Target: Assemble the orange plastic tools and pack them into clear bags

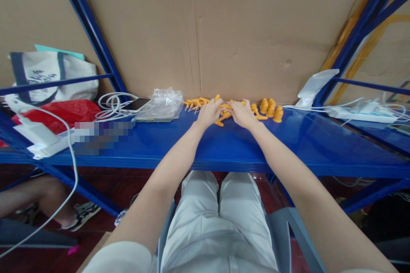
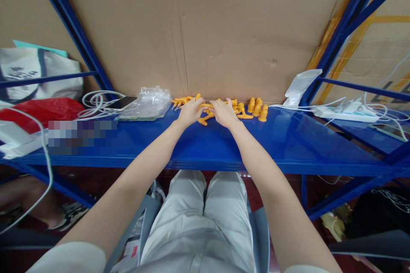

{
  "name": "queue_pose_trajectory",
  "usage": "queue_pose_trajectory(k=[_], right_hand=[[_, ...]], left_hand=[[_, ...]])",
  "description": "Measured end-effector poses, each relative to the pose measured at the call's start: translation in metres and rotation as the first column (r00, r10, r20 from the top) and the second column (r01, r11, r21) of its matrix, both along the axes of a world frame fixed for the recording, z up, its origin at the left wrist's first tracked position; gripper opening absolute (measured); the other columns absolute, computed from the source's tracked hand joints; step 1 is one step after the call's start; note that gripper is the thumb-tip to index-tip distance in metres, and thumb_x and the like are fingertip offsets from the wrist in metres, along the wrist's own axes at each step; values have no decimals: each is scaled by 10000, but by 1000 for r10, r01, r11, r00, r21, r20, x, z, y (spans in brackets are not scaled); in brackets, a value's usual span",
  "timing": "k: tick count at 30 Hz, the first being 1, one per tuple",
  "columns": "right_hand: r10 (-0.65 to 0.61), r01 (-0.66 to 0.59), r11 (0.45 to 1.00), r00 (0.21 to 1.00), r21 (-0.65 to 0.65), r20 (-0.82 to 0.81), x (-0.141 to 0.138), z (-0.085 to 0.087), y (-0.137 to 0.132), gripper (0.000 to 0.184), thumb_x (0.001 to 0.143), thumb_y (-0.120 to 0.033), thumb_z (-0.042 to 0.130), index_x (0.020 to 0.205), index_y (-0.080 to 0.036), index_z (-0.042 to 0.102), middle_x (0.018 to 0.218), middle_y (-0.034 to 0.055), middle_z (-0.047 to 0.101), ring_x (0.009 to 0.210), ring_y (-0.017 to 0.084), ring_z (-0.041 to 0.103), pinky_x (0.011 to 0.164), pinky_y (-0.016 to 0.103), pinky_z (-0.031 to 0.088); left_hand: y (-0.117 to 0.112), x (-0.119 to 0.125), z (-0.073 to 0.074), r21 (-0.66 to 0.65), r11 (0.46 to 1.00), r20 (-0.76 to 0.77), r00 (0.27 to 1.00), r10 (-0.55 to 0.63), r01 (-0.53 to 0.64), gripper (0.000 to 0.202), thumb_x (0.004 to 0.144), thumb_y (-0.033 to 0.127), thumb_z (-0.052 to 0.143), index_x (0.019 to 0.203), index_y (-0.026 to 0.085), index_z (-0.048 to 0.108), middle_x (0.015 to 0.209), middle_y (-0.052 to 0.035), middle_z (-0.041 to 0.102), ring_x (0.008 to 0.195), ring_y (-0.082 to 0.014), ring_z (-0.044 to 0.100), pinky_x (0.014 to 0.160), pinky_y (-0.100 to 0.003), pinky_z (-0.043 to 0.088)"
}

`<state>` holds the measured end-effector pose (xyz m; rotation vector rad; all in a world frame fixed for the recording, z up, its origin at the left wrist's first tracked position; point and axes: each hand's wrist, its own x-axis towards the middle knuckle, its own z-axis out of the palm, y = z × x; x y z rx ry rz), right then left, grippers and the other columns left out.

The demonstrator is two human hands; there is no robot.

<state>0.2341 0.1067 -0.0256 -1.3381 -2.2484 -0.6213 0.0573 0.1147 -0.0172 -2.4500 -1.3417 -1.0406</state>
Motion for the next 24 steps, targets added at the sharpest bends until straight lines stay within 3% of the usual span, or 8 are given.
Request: queue_pose_trajectory(k=[4,9,18,24], right_hand=[[4,-4,1000,1000,-6,1,1,2,1,416,1026,-209,307,1351,-114,550,1285,201,664,1180,312,572,1037,479,252],[-15,15,1000,1000,8,27,2,5,0,362,1025,-218,330,1248,-141,605,1143,179,709,1073,305,593,916,419,291],[-34,33,999,998,27,54,-1,5,0,360,1018,-201,334,1258,-136,593,1100,174,704,1031,301,584,890,404,258],[-57,57,998,996,11,66,-4,7,-5,370,1011,-176,321,1261,-129,590,1115,180,699,1050,310,582,913,421,254]], left_hand=[[0,-2,1,28,999,-58,998,32,-31,214,981,277,508,1156,207,610,1222,-114,640,1112,-263,628,931,-342,463],[4,-2,1,25,999,-80,997,22,-20,205,981,278,506,1139,210,617,1158,-112,677,1095,-268,637,900,-347,483],[16,1,-5,4,999,98,994,-52,52,91,901,230,603,985,203,625,946,-68,704,991,-247,658,887,-341,488],[13,4,-4,-63,996,223,974,-44,60,45,862,230,616,904,214,611,828,-24,659,881,-222,644,848,-321,480]])
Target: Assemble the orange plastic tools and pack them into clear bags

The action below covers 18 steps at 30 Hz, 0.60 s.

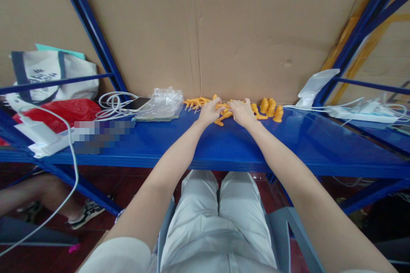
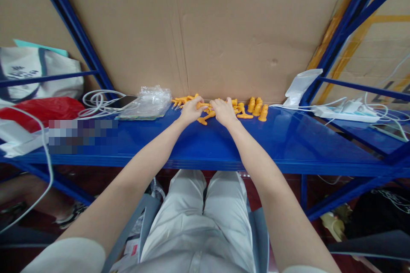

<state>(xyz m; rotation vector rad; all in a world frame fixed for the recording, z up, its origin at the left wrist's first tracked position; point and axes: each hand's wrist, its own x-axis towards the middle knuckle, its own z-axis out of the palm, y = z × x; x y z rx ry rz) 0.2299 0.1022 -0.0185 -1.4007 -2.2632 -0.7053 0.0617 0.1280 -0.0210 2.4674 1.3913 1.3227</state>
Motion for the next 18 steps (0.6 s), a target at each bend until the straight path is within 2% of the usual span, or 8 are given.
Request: queue_pose_trajectory(k=[5,11,14,18], right_hand=[[17,-17,1000,1000,11,5,-1,-1,-1,382,992,-135,310,1249,-133,593,1136,182,695,1055,310,583,932,430,262],[-5,5,1000,1000,4,26,-2,-1,0,398,975,-104,321,1259,-130,598,1172,185,689,1064,307,585,956,436,255],[-10,10,1000,999,1,42,-3,-1,0,416,960,-84,323,1263,-126,605,1209,193,679,1076,307,580,963,440,254],[-1,1,1000,998,0,62,-4,-3,1,404,954,-79,324,1221,-111,625,1156,191,691,1060,303,579,961,435,262]], left_hand=[[-9,4,4,-93,995,95,995,29,-20,64,816,226,647,822,210,585,746,-5,616,836,-223,625,843,-329,467],[-15,11,10,-158,987,225,973,55,-19,211,741,194,688,675,211,488,643,28,520,757,-190,570,781,-309,463],[-15,13,11,-257,966,325,942,82,5,274,724,192,703,635,210,444,589,46,455,673,-154,528,672,-267,453],[-16,13,9,-426,894,506,855,110,137,259,769,211,680,670,208,441,559,70,417,506,-92,422,471,-189,344]])
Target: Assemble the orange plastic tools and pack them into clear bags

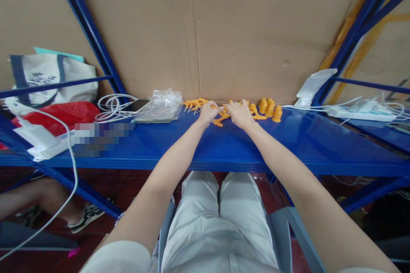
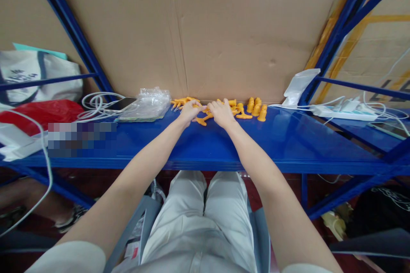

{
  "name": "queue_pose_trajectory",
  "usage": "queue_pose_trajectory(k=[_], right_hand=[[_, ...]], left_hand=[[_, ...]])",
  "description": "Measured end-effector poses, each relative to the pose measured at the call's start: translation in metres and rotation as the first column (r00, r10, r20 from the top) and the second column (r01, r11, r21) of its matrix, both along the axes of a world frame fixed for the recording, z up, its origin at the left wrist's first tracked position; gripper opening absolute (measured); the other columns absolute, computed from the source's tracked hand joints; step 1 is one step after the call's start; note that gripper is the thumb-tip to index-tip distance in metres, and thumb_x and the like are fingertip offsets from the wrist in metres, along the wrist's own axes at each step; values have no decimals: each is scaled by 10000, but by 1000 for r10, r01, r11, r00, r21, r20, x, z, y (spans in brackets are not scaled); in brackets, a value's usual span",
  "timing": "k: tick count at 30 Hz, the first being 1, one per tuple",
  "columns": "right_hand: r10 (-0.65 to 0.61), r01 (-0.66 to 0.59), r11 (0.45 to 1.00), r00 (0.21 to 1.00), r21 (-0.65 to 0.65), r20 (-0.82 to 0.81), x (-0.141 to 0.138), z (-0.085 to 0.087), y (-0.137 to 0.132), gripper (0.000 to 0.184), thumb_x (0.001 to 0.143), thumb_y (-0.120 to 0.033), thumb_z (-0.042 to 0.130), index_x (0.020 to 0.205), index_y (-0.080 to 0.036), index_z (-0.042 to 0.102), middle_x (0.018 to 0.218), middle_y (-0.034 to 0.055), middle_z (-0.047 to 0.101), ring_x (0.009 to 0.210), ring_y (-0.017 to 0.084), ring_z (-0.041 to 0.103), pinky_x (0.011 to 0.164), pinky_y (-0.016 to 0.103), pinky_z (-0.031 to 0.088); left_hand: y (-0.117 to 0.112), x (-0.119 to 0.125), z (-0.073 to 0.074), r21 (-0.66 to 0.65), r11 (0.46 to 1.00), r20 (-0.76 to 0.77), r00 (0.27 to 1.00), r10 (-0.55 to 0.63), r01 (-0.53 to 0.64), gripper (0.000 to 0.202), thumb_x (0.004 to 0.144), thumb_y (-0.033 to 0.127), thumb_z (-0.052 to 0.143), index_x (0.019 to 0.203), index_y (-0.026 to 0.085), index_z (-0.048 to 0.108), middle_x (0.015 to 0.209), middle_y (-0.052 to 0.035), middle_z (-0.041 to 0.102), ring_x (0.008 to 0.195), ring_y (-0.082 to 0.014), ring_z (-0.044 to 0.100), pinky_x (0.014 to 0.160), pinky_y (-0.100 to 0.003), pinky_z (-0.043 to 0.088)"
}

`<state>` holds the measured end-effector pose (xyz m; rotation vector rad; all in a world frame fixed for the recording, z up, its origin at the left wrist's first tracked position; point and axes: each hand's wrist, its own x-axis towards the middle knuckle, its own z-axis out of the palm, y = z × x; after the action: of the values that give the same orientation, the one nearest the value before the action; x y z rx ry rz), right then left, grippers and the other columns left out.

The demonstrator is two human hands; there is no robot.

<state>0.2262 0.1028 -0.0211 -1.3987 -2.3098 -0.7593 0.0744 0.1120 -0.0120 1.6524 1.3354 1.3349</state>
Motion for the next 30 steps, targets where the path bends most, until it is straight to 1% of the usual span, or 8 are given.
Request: queue_pose_trajectory(k=[5,9,13,18,21,24,26,30], right_hand=[[3,-3,999,1000,45,-2,1,-1,0,378,967,-101,325,1174,-135,639,1100,176,698,1026,300,571,975,450,274],[-37,39,995,999,88,-30,4,-1,-1,388,982,-108,290,1144,-157,639,1096,167,691,1046,298,551,1003,473,268],[-76,91,988,991,128,-114,11,0,1,372,988,-142,293,1135,-158,635,1080,172,681,1037,306,536,1009,502,274],[-56,108,979,957,173,-283,25,0,5,301,964,-230,405,1123,-163,651,1098,180,669,1045,327,530,981,518,311],[-119,212,966,873,147,-473,38,3,9,313,950,-297,452,1136,-166,666,1165,197,646,1084,342,526,948,516,349],[-244,375,925,718,67,-652,60,6,13,337,939,-355,467,1123,-172,682,1211,207,621,1127,350,514,929,526,384],[-316,454,891,631,6,-709,77,8,15,363,936,-381,467,1133,-165,681,1217,214,616,1146,350,515,930,540,400],[-537,563,790,447,-242,-716,105,14,10,321,883,-370,567,1076,-163,720,1158,214,651,1145,356,564,944,539,420]], left_hand=[[-3,1,0,-76,996,140,989,-41,52,289,786,191,716,688,204,444,508,94,385,403,-44,315,392,-148,218],[-4,1,3,-168,975,263,960,-97,145,367,812,232,733,680,213,391,458,121,312,353,-24,232,368,-150,141],[-2,-3,4,-186,964,325,938,-122,190,428,827,275,732,663,214,341,446,125,281,338,-15,202,365,-155,123],[-3,-4,5,-184,967,350,931,-104,177,381,856,250,689,675,215,355,452,120,309,332,-23,215,379,-170,136],[-4,-4,7,-180,971,373,925,-80,157,343,874,217,657,687,214,370,463,117,345,331,-21,216,381,-167,139],[-4,-6,8,-196,972,368,928,-51,131,310,863,198,663,702,211,398,480,117,371,330,-19,229,383,-168,151],[-3,-7,8,-211,972,358,934,-25,107,296,852,192,666,710,212,407,493,116,384,330,-20,238,386,-173,158],[0,-6,7,-210,976,321,947,18,53,220,882,135,555,729,213,417,503,105,387,341,-38,273,398,-181,179]])
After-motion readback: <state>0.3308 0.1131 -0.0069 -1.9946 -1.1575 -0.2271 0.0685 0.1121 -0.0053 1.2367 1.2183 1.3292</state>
